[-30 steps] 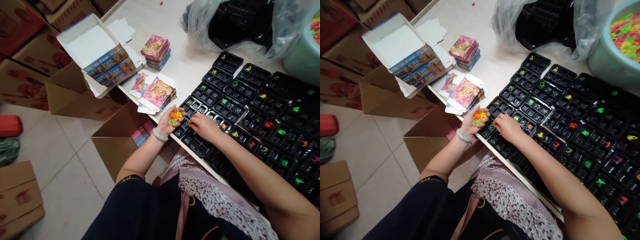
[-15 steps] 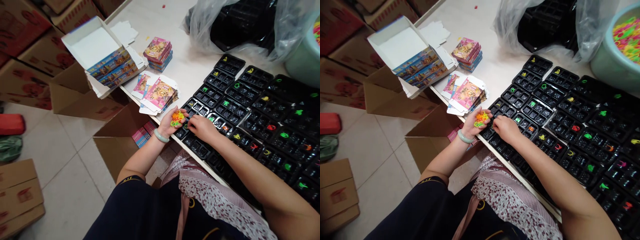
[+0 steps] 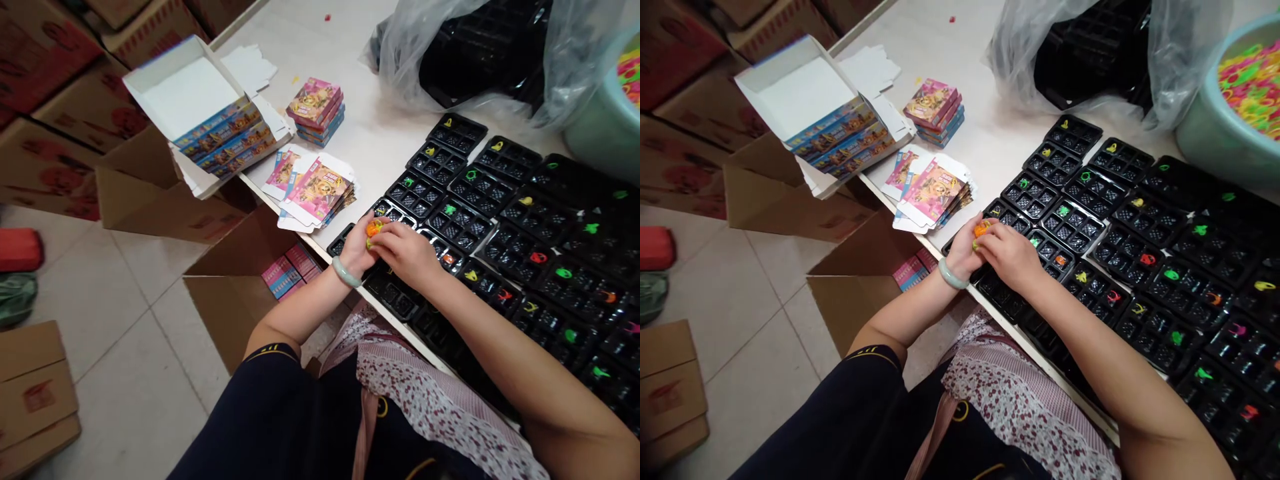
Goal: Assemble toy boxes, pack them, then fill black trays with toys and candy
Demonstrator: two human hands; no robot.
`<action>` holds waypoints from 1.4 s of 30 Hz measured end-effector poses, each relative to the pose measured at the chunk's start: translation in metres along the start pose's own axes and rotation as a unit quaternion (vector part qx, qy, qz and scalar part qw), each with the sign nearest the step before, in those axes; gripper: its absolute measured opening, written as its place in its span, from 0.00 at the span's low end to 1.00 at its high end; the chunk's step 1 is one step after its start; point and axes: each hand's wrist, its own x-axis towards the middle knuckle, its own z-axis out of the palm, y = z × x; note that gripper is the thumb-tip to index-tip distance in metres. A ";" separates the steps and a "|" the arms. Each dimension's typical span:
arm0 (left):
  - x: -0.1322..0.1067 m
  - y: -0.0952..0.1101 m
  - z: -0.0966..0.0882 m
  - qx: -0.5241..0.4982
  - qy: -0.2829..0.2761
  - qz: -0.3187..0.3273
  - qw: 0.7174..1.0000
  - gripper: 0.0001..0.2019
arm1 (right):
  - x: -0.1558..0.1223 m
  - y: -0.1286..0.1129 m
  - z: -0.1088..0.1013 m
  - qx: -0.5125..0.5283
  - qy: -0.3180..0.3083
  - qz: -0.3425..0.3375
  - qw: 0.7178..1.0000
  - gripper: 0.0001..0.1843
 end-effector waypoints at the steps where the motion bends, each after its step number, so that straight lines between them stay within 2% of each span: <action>1: 0.002 -0.001 0.001 -0.002 -0.022 -0.006 1.000 0.19 | 0.001 0.003 -0.001 0.038 0.016 0.022 0.999 0.07; 3: 0.005 -0.001 0.001 -0.001 -0.057 -0.015 0.998 0.18 | 0.004 0.010 -0.005 0.138 0.048 0.094 0.985 0.05; 4: 0.007 0.000 0.000 0.006 -0.067 -0.017 0.998 0.17 | 0.006 0.014 -0.006 0.194 0.058 0.141 0.969 0.06; 7: 0.011 0.001 0.000 0.045 -0.092 -0.022 0.994 0.15 | 0.009 0.025 -0.010 0.351 0.076 0.280 0.890 0.13; 9: 0.016 0.001 0.001 0.072 -0.102 -0.016 0.992 0.14 | 0.012 0.033 -0.011 0.418 0.089 0.339 0.838 0.17; 11: 0.021 0.000 0.004 0.090 -0.107 -0.001 0.990 0.13 | 0.015 0.040 -0.012 0.454 0.113 0.367 0.804 0.19; 14: 0.030 -0.002 0.008 0.108 -0.114 0.029 0.987 0.10 | 0.018 0.050 -0.012 0.476 0.166 0.388 0.771 0.22; 17: 0.036 -0.003 0.010 0.126 -0.117 0.061 0.983 0.10 | 0.019 0.056 -0.015 0.488 0.187 0.397 0.755 0.24; 21: 0.040 -0.003 0.012 0.162 -0.110 0.071 0.978 0.15 | 0.018 0.059 -0.018 0.488 0.152 0.388 0.767 0.22; 26: 0.044 -0.002 0.013 0.160 -0.099 0.073 0.979 0.14 | 0.020 0.061 -0.019 0.488 0.158 0.400 0.760 0.19; 28: 0.044 0.000 0.013 0.169 -0.101 0.073 0.978 0.14 | 0.021 0.063 -0.020 0.458 0.145 0.393 0.784 0.18; 29: 0.043 0.001 0.013 0.173 -0.102 0.073 0.977 0.14 | 0.020 0.065 -0.021 0.427 0.140 0.384 0.807 0.17; 32: 0.041 0.007 0.013 0.174 -0.098 0.075 0.977 0.13 | 0.016 0.071 -0.026 0.221 0.120 0.311 0.917 0.09; 34: 0.041 0.011 0.012 0.175 -0.091 0.077 0.977 0.13 | 0.012 0.074 -0.029 0.043 0.073 0.230 0.969 0.06; 36: 0.040 0.015 0.011 0.179 -0.084 0.080 0.977 0.13 | 0.008 0.075 -0.029 -0.083 0.006 0.166 0.983 0.07; 38: 0.040 0.018 0.009 0.180 -0.080 0.083 0.977 0.12 | 0.004 0.075 -0.027 -0.141 -0.038 0.133 0.980 0.10; 42: 0.040 0.023 0.007 0.173 -0.077 0.081 0.979 0.10 | 0.000 0.080 -0.029 -0.149 -0.040 0.124 0.980 0.12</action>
